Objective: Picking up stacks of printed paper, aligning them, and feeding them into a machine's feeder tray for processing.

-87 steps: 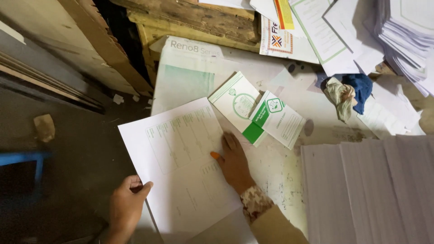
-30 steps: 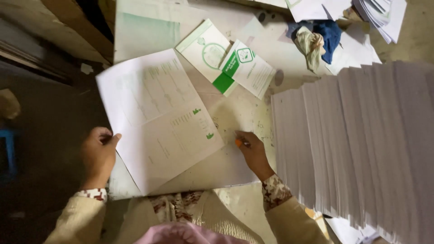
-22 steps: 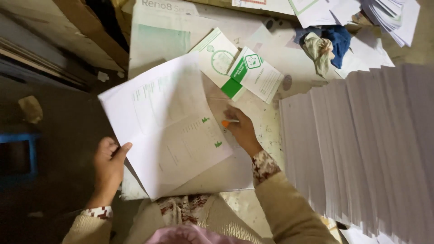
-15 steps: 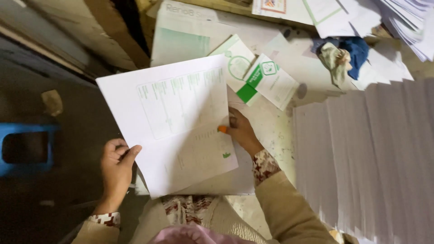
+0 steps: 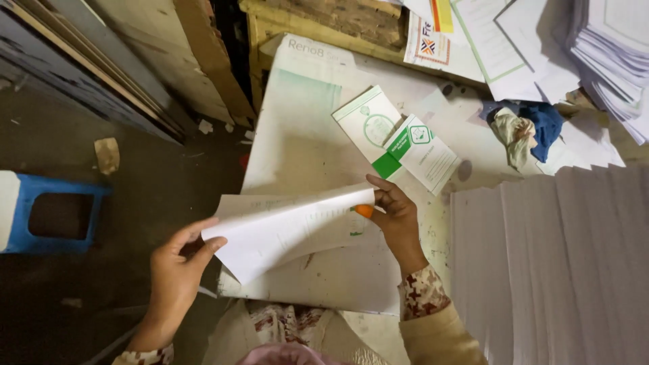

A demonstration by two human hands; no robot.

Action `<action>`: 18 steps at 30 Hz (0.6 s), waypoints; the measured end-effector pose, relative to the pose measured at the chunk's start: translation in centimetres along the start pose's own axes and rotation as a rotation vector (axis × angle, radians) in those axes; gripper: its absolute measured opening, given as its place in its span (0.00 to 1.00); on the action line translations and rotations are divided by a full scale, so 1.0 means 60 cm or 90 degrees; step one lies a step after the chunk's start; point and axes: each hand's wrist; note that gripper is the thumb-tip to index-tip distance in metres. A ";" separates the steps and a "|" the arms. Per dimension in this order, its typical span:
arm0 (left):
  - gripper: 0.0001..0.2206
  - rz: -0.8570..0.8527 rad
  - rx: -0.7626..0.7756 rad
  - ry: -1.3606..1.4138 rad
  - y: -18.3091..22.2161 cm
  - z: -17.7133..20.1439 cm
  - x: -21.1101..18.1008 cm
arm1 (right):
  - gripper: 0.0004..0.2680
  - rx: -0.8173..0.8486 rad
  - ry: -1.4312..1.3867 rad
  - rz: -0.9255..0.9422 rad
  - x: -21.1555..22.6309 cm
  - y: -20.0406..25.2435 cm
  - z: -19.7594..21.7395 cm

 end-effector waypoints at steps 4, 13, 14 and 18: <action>0.08 -0.120 0.034 -0.181 0.001 0.021 -0.012 | 0.20 -0.006 -0.003 0.045 0.032 0.011 0.004; 0.22 -0.293 0.279 -0.307 0.006 -0.063 -0.081 | 0.21 0.085 -0.068 0.170 0.124 0.034 -0.026; 0.27 -0.265 0.331 -0.308 0.007 -0.083 -0.100 | 0.21 0.099 -0.047 0.196 0.136 0.040 -0.034; 0.14 -0.388 0.319 -0.224 0.014 -0.129 -0.101 | 0.22 0.084 0.019 0.232 0.165 0.054 -0.047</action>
Point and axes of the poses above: each hand's wrist, its own y-axis away from the middle knuckle, its own z-axis out of the back of the hand, x = y × z, and after that the axes turned 5 degrees about y, right-handed
